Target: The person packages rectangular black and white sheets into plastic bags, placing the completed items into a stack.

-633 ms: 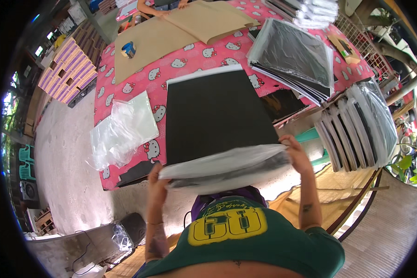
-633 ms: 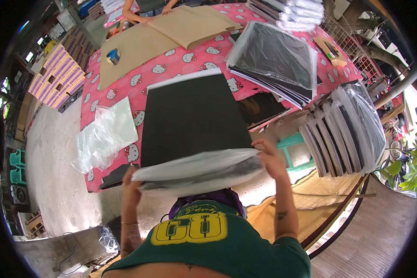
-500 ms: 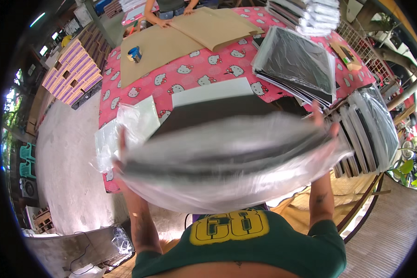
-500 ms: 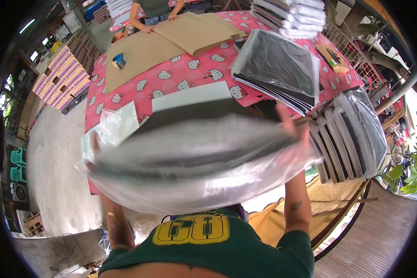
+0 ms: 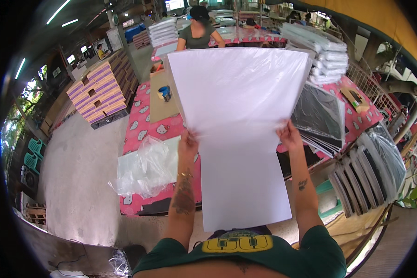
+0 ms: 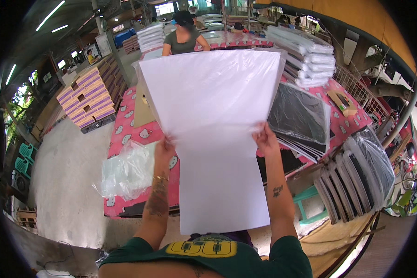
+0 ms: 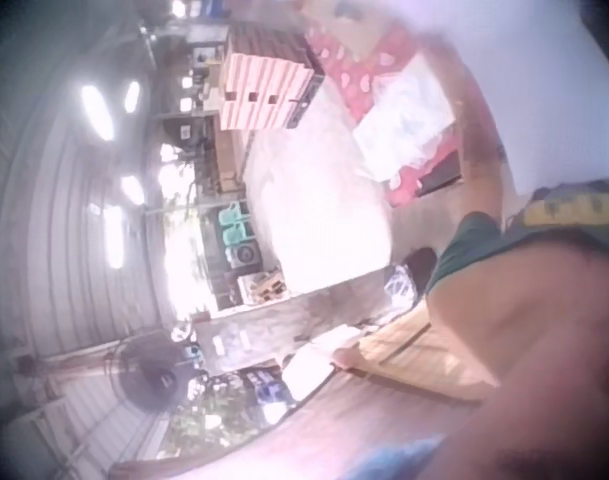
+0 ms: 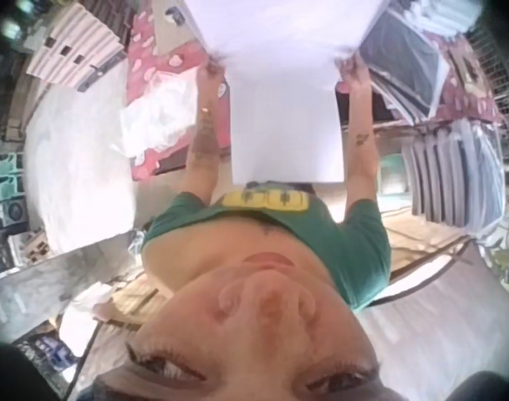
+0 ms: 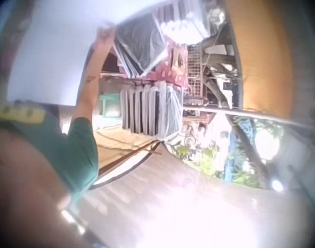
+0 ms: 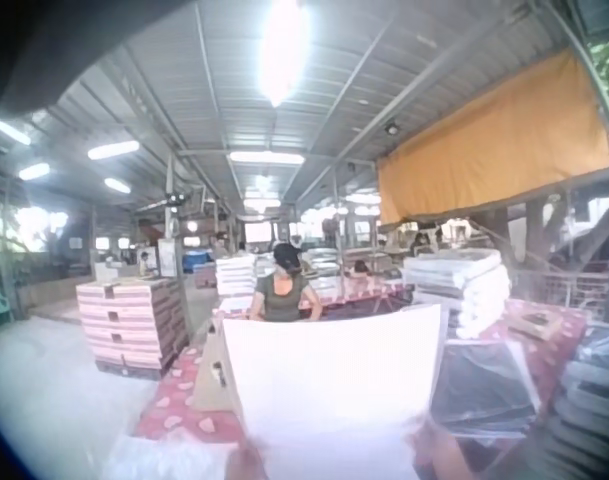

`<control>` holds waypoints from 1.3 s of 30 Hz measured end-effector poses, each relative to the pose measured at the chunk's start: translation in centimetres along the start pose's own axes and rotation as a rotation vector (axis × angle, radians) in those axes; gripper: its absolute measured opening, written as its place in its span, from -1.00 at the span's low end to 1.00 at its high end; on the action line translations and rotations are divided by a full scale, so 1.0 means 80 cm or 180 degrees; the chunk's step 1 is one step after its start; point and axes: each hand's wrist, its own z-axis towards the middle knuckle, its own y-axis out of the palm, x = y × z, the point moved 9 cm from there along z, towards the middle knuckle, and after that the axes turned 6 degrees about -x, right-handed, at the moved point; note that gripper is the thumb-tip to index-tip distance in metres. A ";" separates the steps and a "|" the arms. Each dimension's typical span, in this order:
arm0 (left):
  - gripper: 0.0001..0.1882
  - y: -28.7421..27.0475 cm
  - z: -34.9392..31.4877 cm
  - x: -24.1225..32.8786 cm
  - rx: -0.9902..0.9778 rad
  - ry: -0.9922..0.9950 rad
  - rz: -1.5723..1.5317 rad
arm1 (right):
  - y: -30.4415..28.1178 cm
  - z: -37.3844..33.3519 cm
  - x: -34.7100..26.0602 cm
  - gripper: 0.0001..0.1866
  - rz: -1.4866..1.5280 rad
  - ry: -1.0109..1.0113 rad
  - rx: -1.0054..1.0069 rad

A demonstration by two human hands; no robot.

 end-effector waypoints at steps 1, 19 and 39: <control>-0.86 -0.018 -0.003 -0.035 -0.0104 -0.0207 0.0081 | -0.054 0.007 0.002 -0.84 -0.0045 0.0030 0.0106; -0.77 0.186 0.001 -0.231 -0.1089 -0.0536 0.3500 | -0.155 -0.049 -0.248 -0.78 -0.2703 -0.1574 0.1019; -0.55 0.161 0.002 -0.456 -0.0934 -0.1598 0.3062 | -0.200 -0.170 -0.371 -0.42 -0.7699 -0.1525 0.2910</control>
